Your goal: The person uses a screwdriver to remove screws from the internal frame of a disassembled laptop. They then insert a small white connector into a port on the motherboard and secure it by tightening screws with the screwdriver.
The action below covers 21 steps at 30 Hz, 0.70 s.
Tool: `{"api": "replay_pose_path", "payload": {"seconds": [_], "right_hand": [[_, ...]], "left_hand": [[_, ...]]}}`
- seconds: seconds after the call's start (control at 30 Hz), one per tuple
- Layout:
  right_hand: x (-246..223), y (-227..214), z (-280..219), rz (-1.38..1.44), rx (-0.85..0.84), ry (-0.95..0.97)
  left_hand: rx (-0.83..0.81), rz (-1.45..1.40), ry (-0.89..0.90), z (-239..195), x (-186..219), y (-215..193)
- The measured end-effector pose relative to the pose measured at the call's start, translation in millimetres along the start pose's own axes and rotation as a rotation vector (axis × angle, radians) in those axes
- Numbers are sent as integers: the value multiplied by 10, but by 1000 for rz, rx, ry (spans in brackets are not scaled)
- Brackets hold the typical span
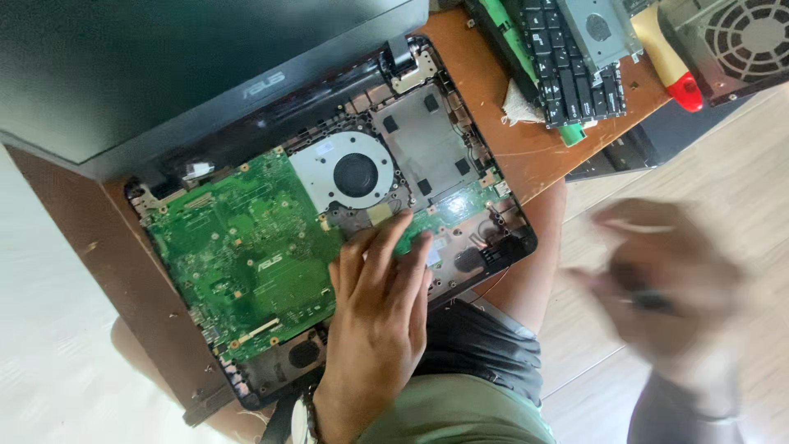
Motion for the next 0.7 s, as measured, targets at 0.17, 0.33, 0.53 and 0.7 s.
{"api": "replay_pose_path", "payload": {"seconds": [0.17, 0.33, 0.53, 0.7], "right_hand": [[-215, 591, -73, 37, -493, -390], [-117, 640, -75, 109, -419, -381], [-56, 652, -54, 144, -449, -384], [-89, 659, -34, 160, -437, -390]], "left_hand": [[-32, 58, -18, 38, 44, -33], [-26, 49, -4, 52, 73, -51], [-54, 52, -16, 57, 50, -47], [-34, 56, -26, 43, 61, -65]]}}
Point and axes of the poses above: each hand's wrist, its own z-axis towards the middle knuckle, its own y-axis out of the palm, x = y × z, the point moved 4 cm from there along z, towards the middle knuckle, and after that the axes turned 11 degrees about x, right-handed, at the moved point
